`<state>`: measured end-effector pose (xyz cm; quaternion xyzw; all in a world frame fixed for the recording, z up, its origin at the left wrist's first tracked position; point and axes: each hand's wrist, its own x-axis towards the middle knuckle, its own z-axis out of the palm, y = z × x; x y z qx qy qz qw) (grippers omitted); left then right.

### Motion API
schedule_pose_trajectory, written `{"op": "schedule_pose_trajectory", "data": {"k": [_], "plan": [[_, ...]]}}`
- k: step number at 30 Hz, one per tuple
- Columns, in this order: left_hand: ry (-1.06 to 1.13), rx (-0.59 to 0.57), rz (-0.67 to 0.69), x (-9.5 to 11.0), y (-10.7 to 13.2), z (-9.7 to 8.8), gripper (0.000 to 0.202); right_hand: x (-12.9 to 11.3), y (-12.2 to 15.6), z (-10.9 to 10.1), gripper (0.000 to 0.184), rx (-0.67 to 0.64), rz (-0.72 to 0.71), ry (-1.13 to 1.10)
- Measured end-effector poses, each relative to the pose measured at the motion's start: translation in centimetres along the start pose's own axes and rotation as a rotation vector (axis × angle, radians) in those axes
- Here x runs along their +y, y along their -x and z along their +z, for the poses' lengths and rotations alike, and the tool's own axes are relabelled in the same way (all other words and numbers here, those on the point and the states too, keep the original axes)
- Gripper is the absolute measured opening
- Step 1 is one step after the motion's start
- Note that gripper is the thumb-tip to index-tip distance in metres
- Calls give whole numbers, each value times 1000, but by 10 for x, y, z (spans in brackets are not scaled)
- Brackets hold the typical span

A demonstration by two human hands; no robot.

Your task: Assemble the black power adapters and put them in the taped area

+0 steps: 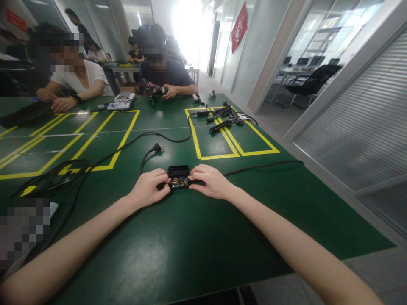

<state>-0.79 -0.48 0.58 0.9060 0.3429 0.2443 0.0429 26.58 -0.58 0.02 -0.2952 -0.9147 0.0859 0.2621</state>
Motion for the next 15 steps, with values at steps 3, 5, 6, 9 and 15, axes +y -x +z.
{"op": "schedule_pose_trajectory", "data": {"k": [3,5,6,9,15], "plan": [[39,-2,-30,-1,0,0,12,-1,-1,-1,15,15,14,-63],[61,-4,-42,-2,1,0,11,-1,-1,-1,17,35,23,-116],[72,-3,-40,-2,1,-1,11,-1,-1,-1,19,43,28,-132],[106,-3,-43,-2,0,-1,11,0,0,0,20,47,44,-141],[206,-13,-144,-3,-2,1,15,0,0,-1,25,19,43,-94]]}}
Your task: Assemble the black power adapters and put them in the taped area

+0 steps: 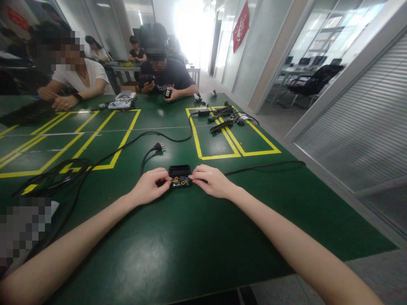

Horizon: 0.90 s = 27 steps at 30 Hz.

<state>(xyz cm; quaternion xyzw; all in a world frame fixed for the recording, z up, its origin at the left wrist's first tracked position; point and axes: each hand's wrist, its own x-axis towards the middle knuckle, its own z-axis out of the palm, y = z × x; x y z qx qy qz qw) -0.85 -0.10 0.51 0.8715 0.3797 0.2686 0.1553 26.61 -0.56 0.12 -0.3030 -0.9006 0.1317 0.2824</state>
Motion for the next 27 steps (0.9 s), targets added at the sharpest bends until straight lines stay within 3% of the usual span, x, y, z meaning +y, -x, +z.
{"op": "schedule_pose_trajectory", "data": {"k": [12,16,20,24,27], "plan": [[194,35,-130,1,-3,2,8,1,-1,1,25,33,6,19],[254,90,-211,-4,-4,2,15,6,-2,8,30,132,115,81],[113,196,-305,-10,-6,4,23,7,-5,14,34,117,174,95],[30,149,-317,-12,-7,6,19,1,-7,17,25,133,272,-53],[180,104,-376,-11,-7,5,24,-1,-8,20,22,200,391,-216]]}}
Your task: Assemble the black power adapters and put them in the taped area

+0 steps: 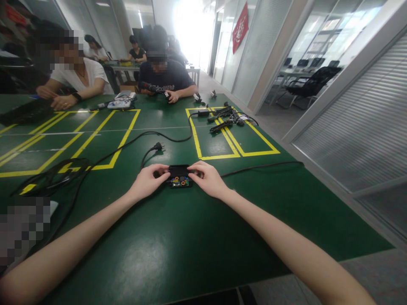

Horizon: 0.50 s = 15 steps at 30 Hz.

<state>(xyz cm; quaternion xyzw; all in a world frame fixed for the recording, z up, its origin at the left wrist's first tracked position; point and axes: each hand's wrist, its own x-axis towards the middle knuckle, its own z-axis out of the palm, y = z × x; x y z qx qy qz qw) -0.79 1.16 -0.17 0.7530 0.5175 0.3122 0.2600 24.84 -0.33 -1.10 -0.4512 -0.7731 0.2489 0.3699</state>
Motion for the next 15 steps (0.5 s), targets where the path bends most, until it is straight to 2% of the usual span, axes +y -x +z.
{"op": "schedule_pose_trajectory", "data": {"k": [3,6,8,15], "plan": [[216,-56,-51,2,0,-1,33,4,0,5,24,70,80,-198],[348,-67,-60,2,0,-1,37,9,-1,9,38,106,164,-360],[383,-50,-66,2,-1,0,39,10,-1,10,44,114,193,-409],[387,-34,-92,-4,-3,2,37,10,-3,11,37,100,191,-426]]}}
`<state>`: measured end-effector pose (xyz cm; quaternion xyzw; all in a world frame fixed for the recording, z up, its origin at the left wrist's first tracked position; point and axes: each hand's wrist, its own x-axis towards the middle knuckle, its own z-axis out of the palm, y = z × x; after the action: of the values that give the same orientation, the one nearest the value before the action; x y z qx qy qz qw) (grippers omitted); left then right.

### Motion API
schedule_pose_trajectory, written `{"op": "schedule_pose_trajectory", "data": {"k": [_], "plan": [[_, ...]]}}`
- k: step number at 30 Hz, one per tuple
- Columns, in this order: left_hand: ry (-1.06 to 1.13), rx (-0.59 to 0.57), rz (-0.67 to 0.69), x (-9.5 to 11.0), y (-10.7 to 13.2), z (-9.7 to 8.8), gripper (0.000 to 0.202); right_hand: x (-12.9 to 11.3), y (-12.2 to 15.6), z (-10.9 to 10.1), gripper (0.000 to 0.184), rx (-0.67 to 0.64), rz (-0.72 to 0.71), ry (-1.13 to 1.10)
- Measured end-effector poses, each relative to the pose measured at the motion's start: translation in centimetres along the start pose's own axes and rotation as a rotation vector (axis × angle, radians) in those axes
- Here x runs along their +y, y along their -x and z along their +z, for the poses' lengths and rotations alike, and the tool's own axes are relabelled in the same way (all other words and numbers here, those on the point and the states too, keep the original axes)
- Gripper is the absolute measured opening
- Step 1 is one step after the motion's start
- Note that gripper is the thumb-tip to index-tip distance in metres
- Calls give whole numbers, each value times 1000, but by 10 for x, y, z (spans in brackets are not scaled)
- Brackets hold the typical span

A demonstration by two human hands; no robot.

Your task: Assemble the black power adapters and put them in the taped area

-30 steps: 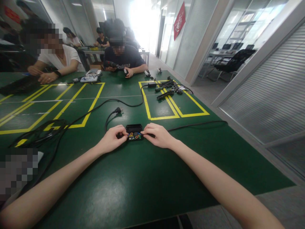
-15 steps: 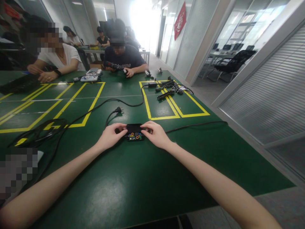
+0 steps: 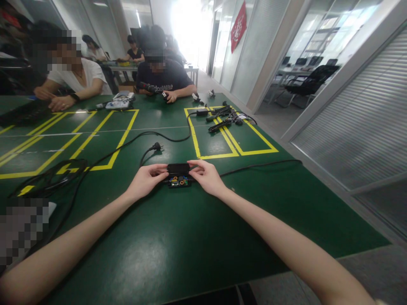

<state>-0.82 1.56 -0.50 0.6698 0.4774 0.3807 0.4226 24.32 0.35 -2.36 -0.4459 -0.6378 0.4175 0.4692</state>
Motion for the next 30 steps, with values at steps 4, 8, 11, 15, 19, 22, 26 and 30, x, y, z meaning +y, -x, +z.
{"op": "schedule_pose_trajectory", "data": {"k": [4,8,11,15,19,22,26,30], "plan": [[-15,0,4,-1,0,0,35,2,-1,1,39,-6,20,-23],[-42,-2,30,0,1,0,32,2,-1,0,39,-19,10,-16],[-58,6,41,1,1,0,31,1,-1,0,39,-23,2,-17],[-62,-3,50,2,1,0,30,-1,-1,1,39,-12,-4,-25],[-61,13,42,2,0,1,30,1,-1,2,39,-1,1,-28],[-55,18,37,2,1,1,30,2,-1,1,40,-6,2,-30],[-70,26,38,3,1,1,31,-1,0,1,41,-23,-7,-16],[-84,29,43,4,1,1,31,-5,2,1,37,-21,-7,0]]}}
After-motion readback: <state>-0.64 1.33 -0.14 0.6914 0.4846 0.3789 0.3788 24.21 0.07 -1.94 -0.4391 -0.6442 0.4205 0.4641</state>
